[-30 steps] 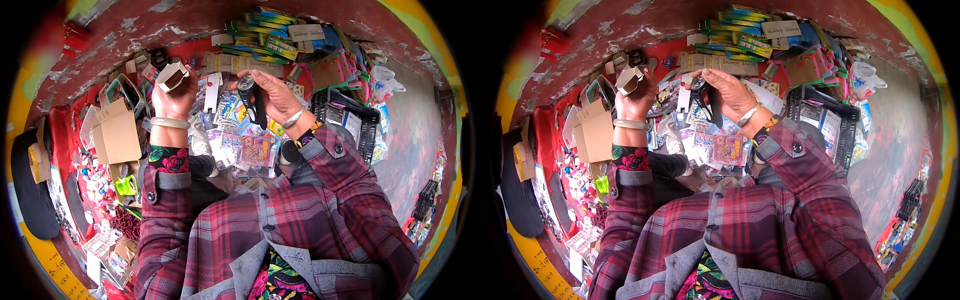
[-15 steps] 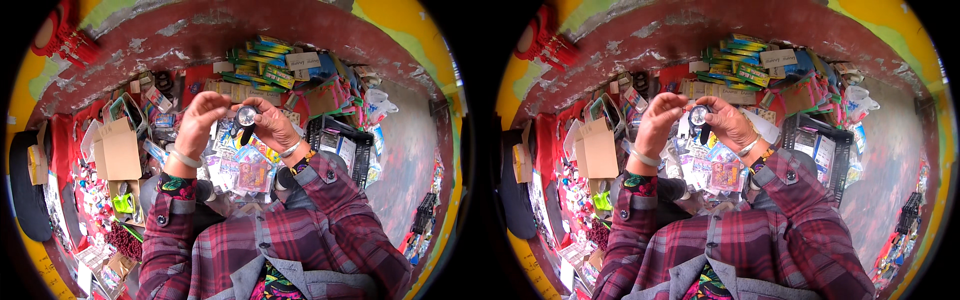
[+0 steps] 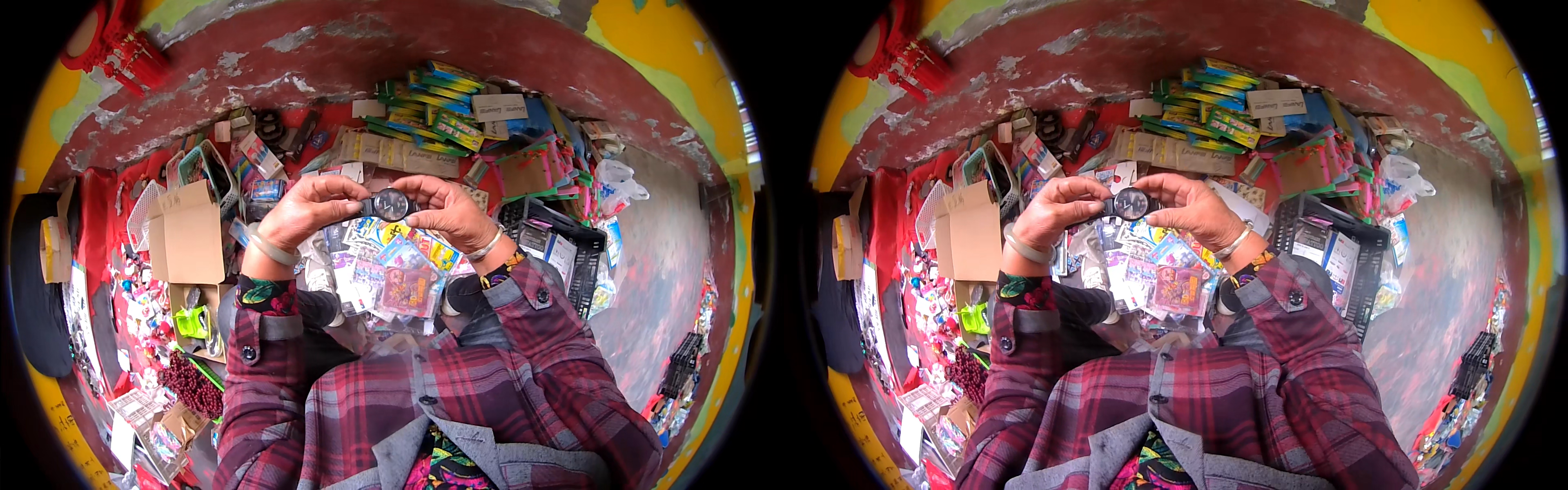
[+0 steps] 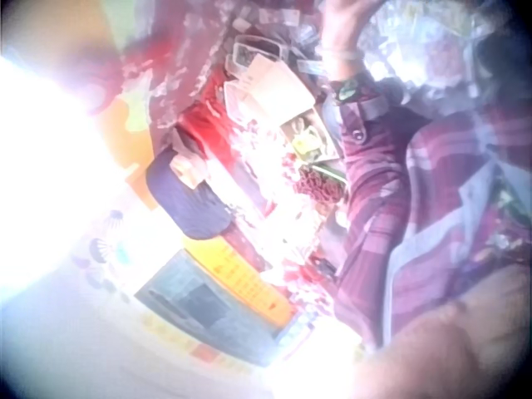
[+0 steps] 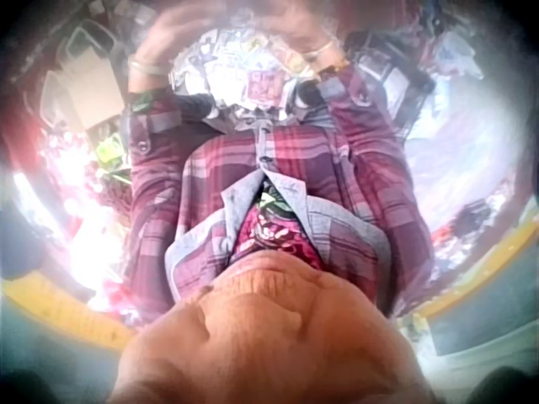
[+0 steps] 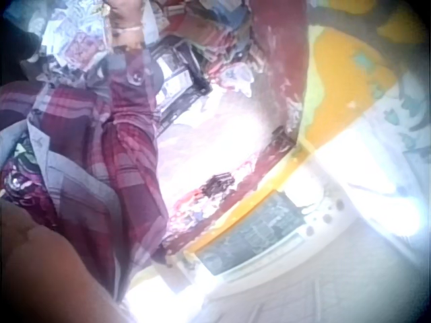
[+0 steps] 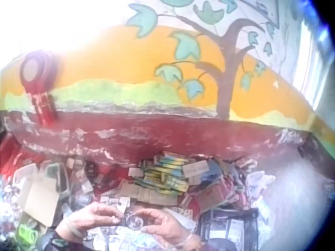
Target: The person opens a small rectangular box and removes a wristwatch. They hold the watch with both hands, turning it over to view the face and the back, and manipulating the strap and crown. The person continues to handle the watch, examining its details closely.
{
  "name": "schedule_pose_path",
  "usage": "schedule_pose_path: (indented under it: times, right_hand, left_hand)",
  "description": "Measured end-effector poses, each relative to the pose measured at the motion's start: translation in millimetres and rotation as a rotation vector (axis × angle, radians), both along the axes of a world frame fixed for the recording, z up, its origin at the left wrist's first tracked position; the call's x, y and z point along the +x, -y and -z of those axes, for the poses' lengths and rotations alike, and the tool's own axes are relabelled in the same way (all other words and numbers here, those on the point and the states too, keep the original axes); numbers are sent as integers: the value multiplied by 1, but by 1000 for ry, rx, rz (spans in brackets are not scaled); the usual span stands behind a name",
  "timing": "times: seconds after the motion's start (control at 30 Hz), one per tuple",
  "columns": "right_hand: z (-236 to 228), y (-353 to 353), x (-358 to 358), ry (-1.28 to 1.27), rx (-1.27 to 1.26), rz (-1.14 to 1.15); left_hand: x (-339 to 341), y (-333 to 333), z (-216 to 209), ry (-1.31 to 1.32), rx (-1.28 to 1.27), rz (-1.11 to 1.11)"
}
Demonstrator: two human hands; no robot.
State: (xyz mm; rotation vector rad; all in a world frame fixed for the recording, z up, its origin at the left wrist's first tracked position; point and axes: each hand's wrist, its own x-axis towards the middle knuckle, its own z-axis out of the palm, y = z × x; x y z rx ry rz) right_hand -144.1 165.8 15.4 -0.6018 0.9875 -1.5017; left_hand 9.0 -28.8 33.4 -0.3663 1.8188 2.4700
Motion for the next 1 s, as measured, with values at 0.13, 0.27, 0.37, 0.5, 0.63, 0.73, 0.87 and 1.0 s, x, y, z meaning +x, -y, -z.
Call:
schedule_pose_path:
  times: [0.13, 0.27, 0.37, 0.5, 0.63, 0.73, 0.87, 1.0]
  right_hand:
    - [4, -1, 4, -104, 173, -243]
    - [11, -2, 7, -179, 191, -273]
    - [7, 0, 12, -113, 129, -109]
    - [20, 7, 9, 73, -7, 190]
    - [17, 13, 16, 112, 9, 306]
    - [19, 15, 19, 51, 24, 262]
    - [10, 15, 24, -167, 72, 254]
    - [3, 12, 18, -763, 40, 402]
  left_hand:
    - [4, 17, 0, -105, -417, 217]
    - [6, 14, -6, -54, -425, 129]
    - [1, 14, 1, -164, -344, -419]
    - [-4, 11, 23, -96, -341, -550]
    - [-17, -42, 14, -27, 370, -146]
    - [-25, -43, 36, -180, 409, -185]
    - [-29, -47, 40, -188, 505, -267]
    - [-25, -51, 39, -169, 429, -358]
